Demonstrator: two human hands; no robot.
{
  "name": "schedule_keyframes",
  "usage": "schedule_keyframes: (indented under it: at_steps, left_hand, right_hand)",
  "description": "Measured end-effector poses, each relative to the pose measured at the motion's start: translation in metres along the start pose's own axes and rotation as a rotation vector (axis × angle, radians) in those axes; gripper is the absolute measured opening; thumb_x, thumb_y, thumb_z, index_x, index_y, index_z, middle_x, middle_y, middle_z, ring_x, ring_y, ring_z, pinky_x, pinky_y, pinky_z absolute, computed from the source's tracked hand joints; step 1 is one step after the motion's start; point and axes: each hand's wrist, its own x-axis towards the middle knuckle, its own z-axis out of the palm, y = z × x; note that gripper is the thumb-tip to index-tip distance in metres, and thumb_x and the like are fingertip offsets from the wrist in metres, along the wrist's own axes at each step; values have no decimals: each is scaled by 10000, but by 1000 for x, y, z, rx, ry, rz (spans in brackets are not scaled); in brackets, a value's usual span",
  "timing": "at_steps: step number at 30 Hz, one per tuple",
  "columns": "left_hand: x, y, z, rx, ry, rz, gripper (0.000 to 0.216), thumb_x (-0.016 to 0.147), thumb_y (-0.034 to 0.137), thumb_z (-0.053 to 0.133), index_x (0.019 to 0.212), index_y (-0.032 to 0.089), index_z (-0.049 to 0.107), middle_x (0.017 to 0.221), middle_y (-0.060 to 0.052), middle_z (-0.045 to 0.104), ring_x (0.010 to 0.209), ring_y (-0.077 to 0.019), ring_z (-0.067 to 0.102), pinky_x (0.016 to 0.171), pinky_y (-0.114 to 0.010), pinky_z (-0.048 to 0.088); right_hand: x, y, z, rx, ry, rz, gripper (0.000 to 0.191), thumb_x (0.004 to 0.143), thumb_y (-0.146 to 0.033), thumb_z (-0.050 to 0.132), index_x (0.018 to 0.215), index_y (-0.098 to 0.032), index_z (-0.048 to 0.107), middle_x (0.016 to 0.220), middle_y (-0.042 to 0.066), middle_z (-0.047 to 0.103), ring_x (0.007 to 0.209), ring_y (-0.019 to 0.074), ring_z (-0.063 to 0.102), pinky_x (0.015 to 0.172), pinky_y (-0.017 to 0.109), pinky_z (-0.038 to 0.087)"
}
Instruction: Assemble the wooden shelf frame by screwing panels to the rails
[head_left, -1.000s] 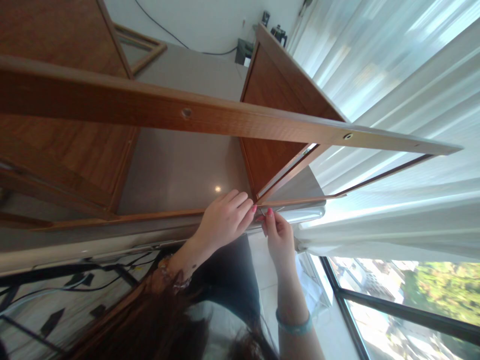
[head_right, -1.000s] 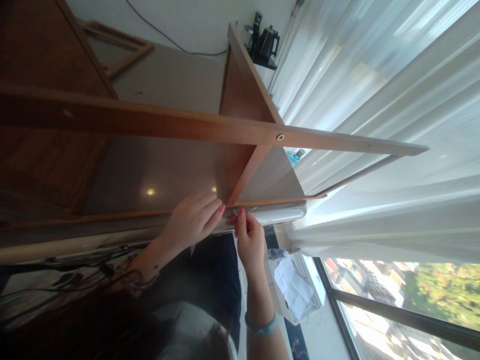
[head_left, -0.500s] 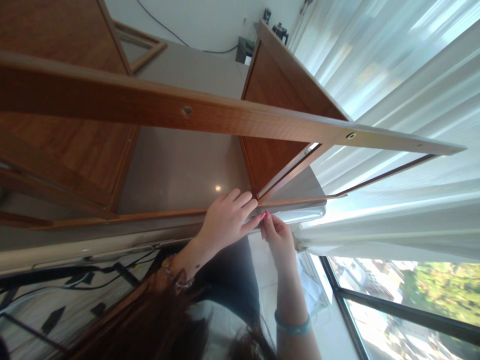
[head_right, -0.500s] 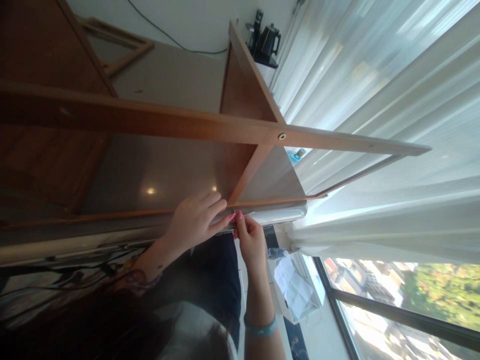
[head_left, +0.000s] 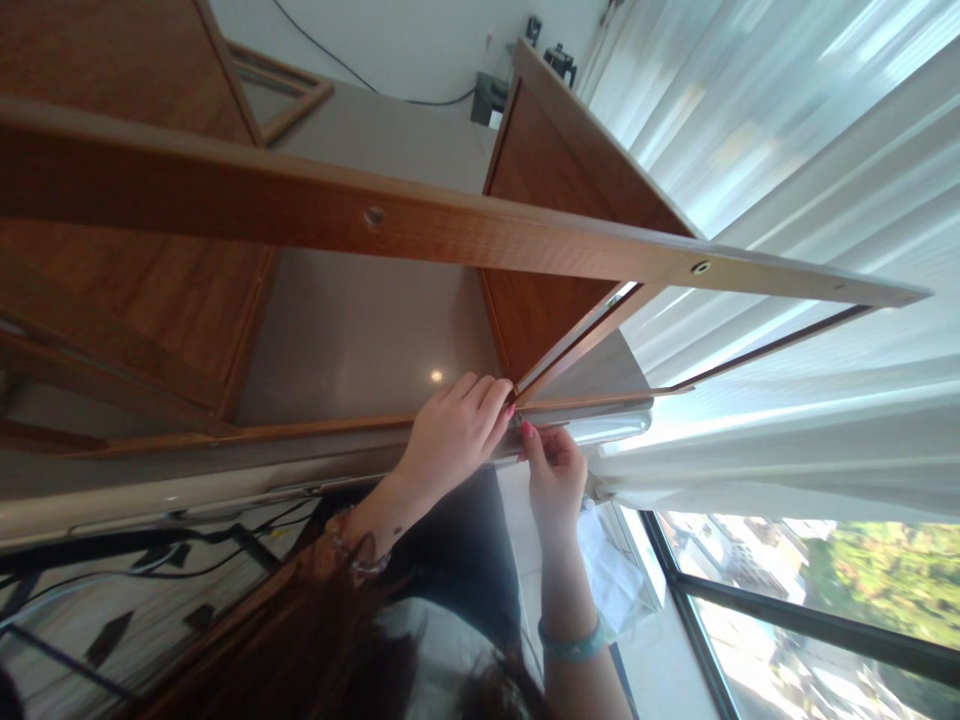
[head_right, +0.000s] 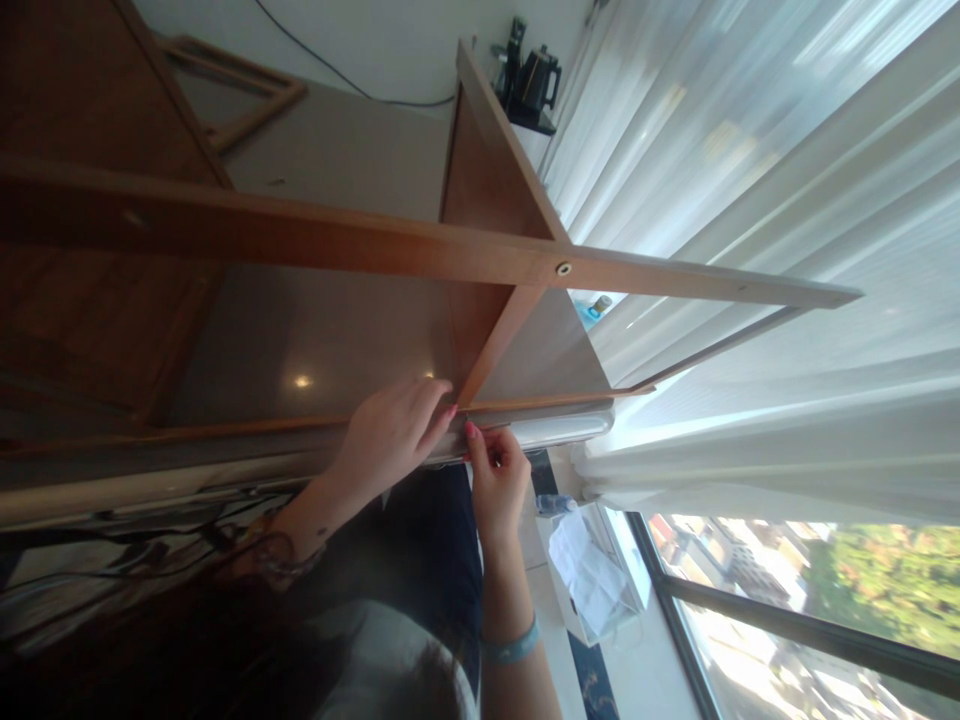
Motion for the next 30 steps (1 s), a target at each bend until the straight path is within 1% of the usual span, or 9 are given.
schedule_keyframes:
  at_steps: [3,7,15,18,22,24,26,28,30]
  left_hand:
    - [1,1,0,-8,-35,21,198,973,348,460,947,175,554,847,-31,586,805,-200,537,641,-331,351]
    - [2,1,-1,-3,-73,31,204,987,290,413,871,192,550,832,-26,579,813,-200,529,637,-341,339]
    - [1,1,0,17,-86,44,189,981,255,414,854,196,540,833,-25,578,828,-204,518,659,-346,344]
    - [1,0,0,22,-86,48,181,977,264,424,853,198,537,831,-24,579,826,-205,518,657,-344,346]
    - [0,1,1,31,-73,46,152,965,259,445,857,199,533,828,-22,580,833,-208,522,654,-342,349]
    - [0,1,2,36,-64,49,140,962,259,451,870,197,535,837,-27,586,839,-211,526,654,-341,353]
    - [0,1,2,37,-64,55,131,961,264,455,884,195,536,851,-31,591,846,-212,529,657,-340,359]
    - [-1,1,3,41,-65,55,126,960,267,457,892,195,536,856,-31,592,850,-214,530,659,-341,363]
    - [-1,1,3,45,-65,53,119,958,261,458,896,196,536,852,-28,591,846,-213,530,663,-342,366]
  right_hand:
    - [1,0,0,97,-52,68,397,828,-535,657,687,-172,583,562,-29,568,535,103,503,552,230,374]
    - [4,-5,-1,200,-136,170,457,802,-582,653,628,-176,534,518,-47,511,483,80,435,521,222,353]
    - [3,-4,0,46,-30,112,410,808,-546,667,680,-180,536,557,-34,567,530,104,502,538,227,367]
    - [1,3,2,16,55,83,373,782,-517,712,822,-196,526,607,-46,603,537,113,517,564,238,386]
    - [2,11,2,-103,263,-170,555,758,-444,769,1147,-222,441,711,-66,625,659,136,546,774,305,434]
    - [4,13,2,-257,289,-324,420,796,-432,746,1086,-217,531,750,-36,637,736,155,552,833,335,415]
    - [5,14,1,-380,274,-453,238,835,-409,718,925,-212,622,798,2,667,794,172,559,822,335,418]
    - [7,15,0,-424,275,-569,167,851,-364,712,841,-207,657,834,22,692,822,178,568,806,331,436]
    - [8,16,0,-426,291,-655,131,859,-325,709,844,-201,669,825,25,704,797,175,576,787,330,456]
